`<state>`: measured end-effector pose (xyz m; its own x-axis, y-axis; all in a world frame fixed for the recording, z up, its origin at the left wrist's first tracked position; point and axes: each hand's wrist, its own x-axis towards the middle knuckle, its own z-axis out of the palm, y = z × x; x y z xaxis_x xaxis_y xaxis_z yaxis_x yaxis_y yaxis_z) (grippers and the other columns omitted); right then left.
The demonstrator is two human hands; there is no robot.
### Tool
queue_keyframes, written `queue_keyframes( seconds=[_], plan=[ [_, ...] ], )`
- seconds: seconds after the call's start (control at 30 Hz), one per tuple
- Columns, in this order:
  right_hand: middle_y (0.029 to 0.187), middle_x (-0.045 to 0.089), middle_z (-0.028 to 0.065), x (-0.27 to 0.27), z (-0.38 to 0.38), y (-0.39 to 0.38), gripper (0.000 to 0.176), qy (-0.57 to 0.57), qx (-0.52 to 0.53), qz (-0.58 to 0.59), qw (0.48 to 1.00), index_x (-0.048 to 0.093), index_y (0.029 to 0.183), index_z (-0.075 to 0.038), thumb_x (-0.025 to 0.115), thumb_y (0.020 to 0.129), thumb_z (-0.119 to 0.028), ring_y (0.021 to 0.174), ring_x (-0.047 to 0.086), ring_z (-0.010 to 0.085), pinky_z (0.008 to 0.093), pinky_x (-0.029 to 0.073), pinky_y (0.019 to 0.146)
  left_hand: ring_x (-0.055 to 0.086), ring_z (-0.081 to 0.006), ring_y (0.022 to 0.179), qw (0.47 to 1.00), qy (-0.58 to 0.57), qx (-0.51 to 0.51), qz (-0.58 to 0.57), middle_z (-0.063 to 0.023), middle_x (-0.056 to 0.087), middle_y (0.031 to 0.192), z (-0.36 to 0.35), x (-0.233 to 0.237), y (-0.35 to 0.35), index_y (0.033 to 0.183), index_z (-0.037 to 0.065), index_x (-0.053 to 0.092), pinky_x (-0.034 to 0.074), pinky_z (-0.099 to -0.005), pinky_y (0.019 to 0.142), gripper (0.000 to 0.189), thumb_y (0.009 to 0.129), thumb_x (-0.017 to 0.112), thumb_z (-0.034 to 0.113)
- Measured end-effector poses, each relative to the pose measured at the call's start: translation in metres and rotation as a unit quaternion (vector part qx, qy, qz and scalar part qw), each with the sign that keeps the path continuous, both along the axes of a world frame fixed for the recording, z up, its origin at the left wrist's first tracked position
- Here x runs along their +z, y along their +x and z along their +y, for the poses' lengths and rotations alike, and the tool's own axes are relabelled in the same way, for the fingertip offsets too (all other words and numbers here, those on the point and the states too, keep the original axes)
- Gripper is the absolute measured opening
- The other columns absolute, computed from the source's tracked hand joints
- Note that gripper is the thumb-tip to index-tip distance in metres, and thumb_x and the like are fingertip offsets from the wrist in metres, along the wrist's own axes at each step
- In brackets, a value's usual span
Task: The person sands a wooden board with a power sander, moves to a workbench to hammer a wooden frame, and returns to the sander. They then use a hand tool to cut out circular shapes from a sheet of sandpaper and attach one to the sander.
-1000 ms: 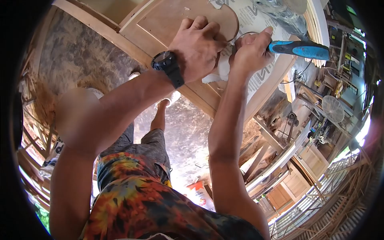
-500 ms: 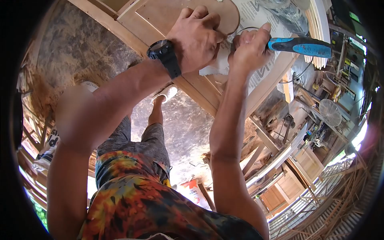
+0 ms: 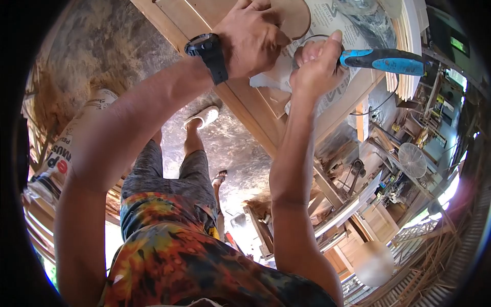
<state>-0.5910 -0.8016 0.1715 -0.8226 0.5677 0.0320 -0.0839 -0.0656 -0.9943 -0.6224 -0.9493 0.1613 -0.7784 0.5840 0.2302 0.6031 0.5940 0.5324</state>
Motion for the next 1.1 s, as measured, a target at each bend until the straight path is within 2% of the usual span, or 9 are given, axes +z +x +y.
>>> queue_keyframes(
  seconds=[0.13,0.2,0.33,0.4,0.53,0.6,0.83,1.03,1.1],
  plan=[
    [0.053,0.034,-0.0004,0.001,0.001,0.001,0.048,0.003,0.026,0.004,1.000,0.034,0.060,-0.013,0.060,0.098,-0.028,0.044,0.032,0.0123,0.0292,0.025,0.041,0.052,-0.0270,0.109,0.999,-0.020,-0.001,-0.028,-0.0077,0.067,0.104,0.004,0.000,0.000,0.084,0.016,0.079,0.038,-0.0456,0.101,0.020,0.076,0.062,0.022],
    [0.053,0.027,-0.0020,0.002,0.002,0.002,0.053,0.030,0.045,-0.017,0.998,0.030,0.061,-0.015,0.056,0.101,-0.038,0.045,0.027,0.0122,0.0300,0.023,0.044,0.052,-0.0268,0.109,0.999,-0.031,0.006,-0.011,-0.0081,0.068,0.101,0.004,0.001,0.001,0.085,0.017,0.079,0.038,-0.0464,0.102,0.020,0.076,0.062,0.022],
    [0.053,0.028,-0.0021,0.004,0.004,0.012,0.052,0.020,0.079,-0.011,0.997,0.031,0.062,-0.016,0.057,0.101,-0.037,0.045,0.028,0.0120,0.0297,0.023,0.044,0.053,-0.0269,0.108,0.998,-0.056,0.029,-0.009,-0.0060,0.069,0.093,0.007,-0.004,0.002,0.080,0.019,0.078,0.037,-0.0486,0.103,0.016,0.075,0.063,0.023],
    [0.053,0.028,-0.0020,0.005,0.006,0.016,0.052,0.001,0.079,-0.001,0.997,0.031,0.061,-0.016,0.058,0.100,-0.035,0.045,0.028,0.0118,0.0294,0.024,0.044,0.054,-0.0269,0.104,0.997,-0.036,0.023,0.067,-0.0031,0.069,0.085,0.008,-0.011,0.002,0.074,0.021,0.076,0.038,-0.0495,0.099,0.012,0.073,0.065,0.026],
    [0.053,0.028,-0.0024,0.005,0.006,0.015,0.052,-0.010,0.087,-0.007,0.996,0.032,0.060,-0.016,0.058,0.100,-0.034,0.045,0.028,0.0118,0.0294,0.024,0.044,0.053,-0.0266,0.101,0.997,-0.079,-0.001,0.020,-0.0001,0.068,0.083,0.006,-0.009,0.000,0.070,0.022,0.073,0.037,-0.0492,0.093,0.009,0.072,0.067,0.028],
    [0.052,0.033,-0.0011,0.005,0.008,0.016,0.046,-0.024,0.073,0.004,0.997,0.035,0.061,-0.012,0.060,0.098,-0.025,0.043,0.030,0.0111,0.0287,0.025,0.042,0.052,-0.0259,0.098,0.998,-0.050,0.015,0.044,0.0006,0.067,0.079,0.007,-0.009,0.001,0.070,0.023,0.074,0.037,-0.0469,0.089,0.008,0.070,0.069,0.030],
    [0.051,0.027,-0.0025,0.006,0.010,0.018,0.054,-0.011,0.123,-0.015,0.992,0.030,0.058,-0.015,0.058,0.100,-0.033,0.045,0.025,0.0115,0.0286,0.023,0.044,0.053,-0.0258,0.097,0.995,0.022,0.039,0.092,0.0002,0.068,0.079,0.009,-0.015,0.002,0.076,0.024,0.077,0.037,-0.0451,0.090,0.014,0.070,0.071,0.035],
    [0.052,0.024,-0.0029,0.004,0.009,0.026,0.055,-0.010,0.099,-0.016,0.995,0.029,0.057,-0.016,0.057,0.100,-0.036,0.046,0.023,0.0111,0.0286,0.023,0.045,0.054,-0.0252,0.101,0.997,-0.067,0.019,0.039,-0.0002,0.070,0.086,0.011,-0.011,0.000,0.081,0.023,0.078,0.037,-0.0453,0.092,0.016,0.074,0.069,0.034],
    [0.053,0.024,-0.0030,0.005,0.007,0.027,0.055,0.001,0.108,-0.017,0.994,0.029,0.058,-0.016,0.056,0.101,-0.036,0.046,0.023,0.0109,0.0284,0.023,0.045,0.054,-0.0248,0.104,0.989,-0.005,0.067,0.132,0.0003,0.071,0.088,0.010,-0.014,0.006,0.082,0.023,0.079,0.037,-0.0454,0.093,0.016,0.076,0.067,0.033]
  ],
)
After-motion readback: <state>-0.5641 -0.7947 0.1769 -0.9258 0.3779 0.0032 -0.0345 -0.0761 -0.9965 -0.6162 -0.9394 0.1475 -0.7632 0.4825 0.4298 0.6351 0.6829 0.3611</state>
